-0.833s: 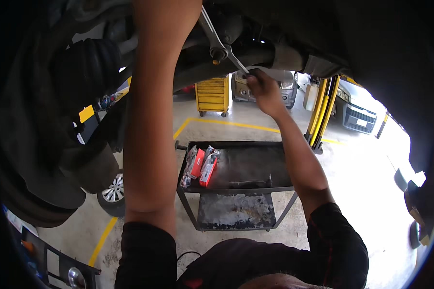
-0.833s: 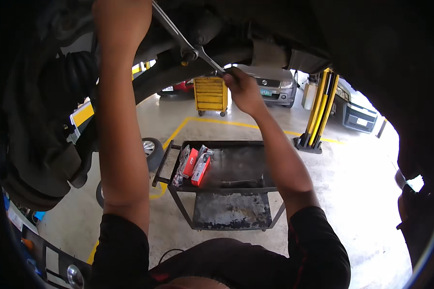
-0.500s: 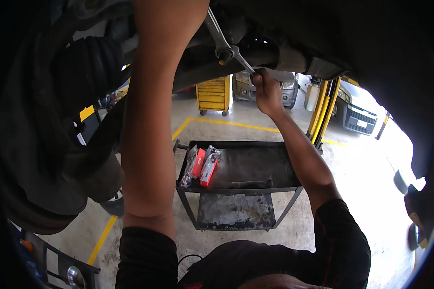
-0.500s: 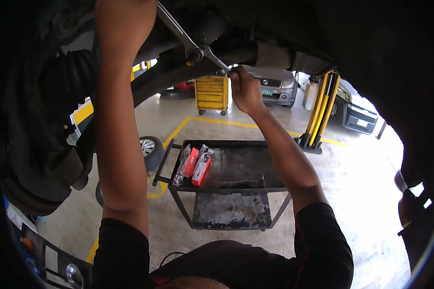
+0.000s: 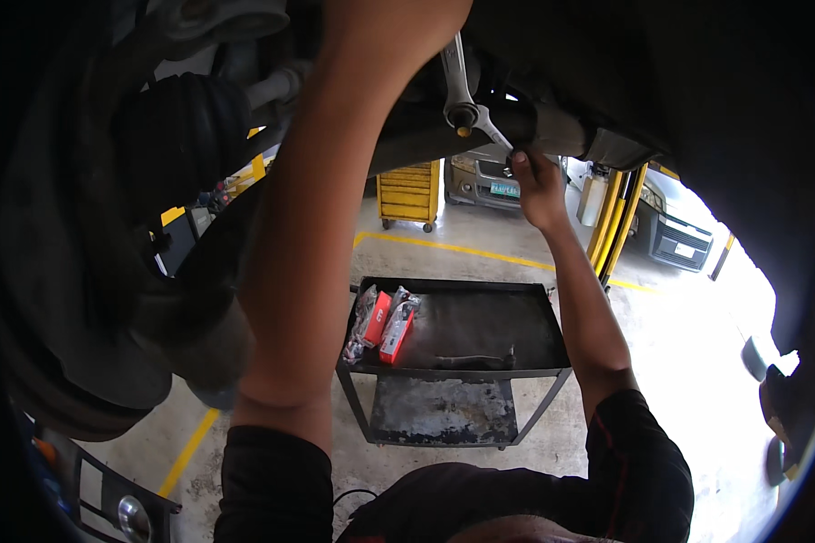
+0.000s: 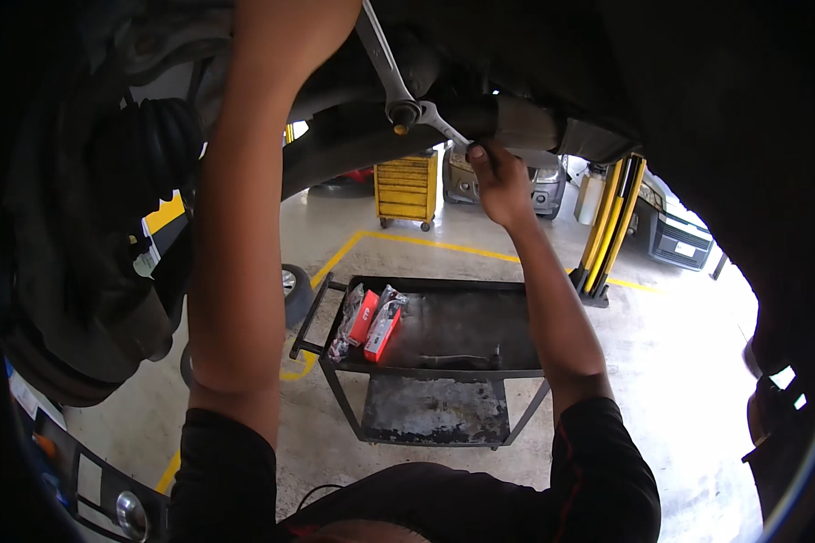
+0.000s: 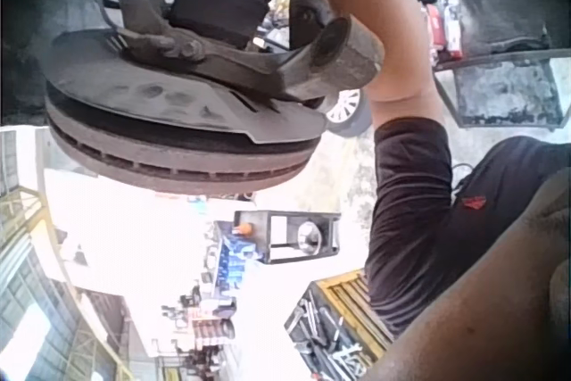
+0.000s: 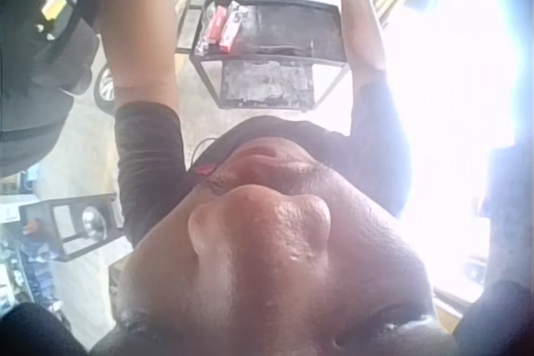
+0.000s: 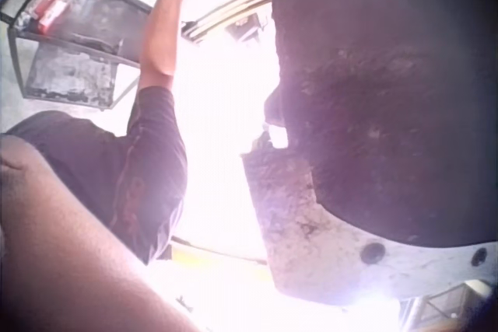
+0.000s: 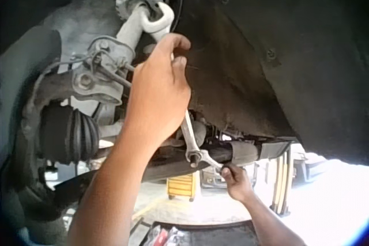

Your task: The person places replacement car parts onto a cart and selects wrenches from a tool chest. The person then uses the wrenches to loosen the tie rod components under the raised car.

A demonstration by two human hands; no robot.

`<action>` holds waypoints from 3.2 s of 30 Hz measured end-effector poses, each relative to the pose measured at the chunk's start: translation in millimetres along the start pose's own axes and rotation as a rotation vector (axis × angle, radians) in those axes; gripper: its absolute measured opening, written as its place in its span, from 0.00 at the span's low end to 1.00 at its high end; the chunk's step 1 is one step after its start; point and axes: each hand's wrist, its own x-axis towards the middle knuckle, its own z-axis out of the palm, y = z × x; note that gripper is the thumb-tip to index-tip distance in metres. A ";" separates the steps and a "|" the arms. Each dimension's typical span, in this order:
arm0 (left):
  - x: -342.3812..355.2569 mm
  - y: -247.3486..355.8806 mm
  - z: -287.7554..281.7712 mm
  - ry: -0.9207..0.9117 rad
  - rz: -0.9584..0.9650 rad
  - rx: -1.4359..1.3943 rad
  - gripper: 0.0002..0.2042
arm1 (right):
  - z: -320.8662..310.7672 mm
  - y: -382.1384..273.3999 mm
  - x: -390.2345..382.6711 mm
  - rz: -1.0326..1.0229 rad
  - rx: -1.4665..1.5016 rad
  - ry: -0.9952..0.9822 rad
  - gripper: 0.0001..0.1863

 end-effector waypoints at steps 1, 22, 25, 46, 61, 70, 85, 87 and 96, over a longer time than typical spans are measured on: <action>6.6 -9.4 14.6 0.010 -0.010 -0.023 0.10 | -4.0 15.7 0.6 0.034 0.065 0.002 0.20; 24.9 -12.1 60.5 -0.026 0.214 -0.424 0.19 | -63.7 -90.5 9.8 0.097 -0.195 -0.071 0.24; 31.4 -6.9 60.0 -0.165 0.084 -0.431 0.23 | -55.1 -75.3 12.0 0.160 -0.170 -0.106 0.25; -7.1 -14.5 5.3 -0.186 -0.455 -0.743 0.16 | -80.0 -234.0 77.2 -0.531 -0.903 -0.131 0.15; -1.0 -17.9 -1.9 0.089 -0.494 -0.735 0.14 | -53.8 -103.1 17.5 -0.393 -0.558 -0.319 0.18; 7.1 -17.4 6.1 -0.034 -0.629 -0.783 0.14 | 80.1 -36.8 -43.5 0.057 0.277 -0.126 0.14; 8.1 -18.1 8.5 -0.094 -0.541 -0.750 0.15 | 112.4 -27.7 -37.1 0.016 0.315 0.119 0.20; 19.4 -23.0 -11.2 -0.218 -0.744 -1.066 0.15 | 78.0 -31.6 -33.2 -0.030 0.186 0.117 0.19; 10.5 -21.9 17.7 -0.037 -0.633 -0.847 0.15 | 128.6 -15.9 -46.2 0.030 0.410 0.058 0.17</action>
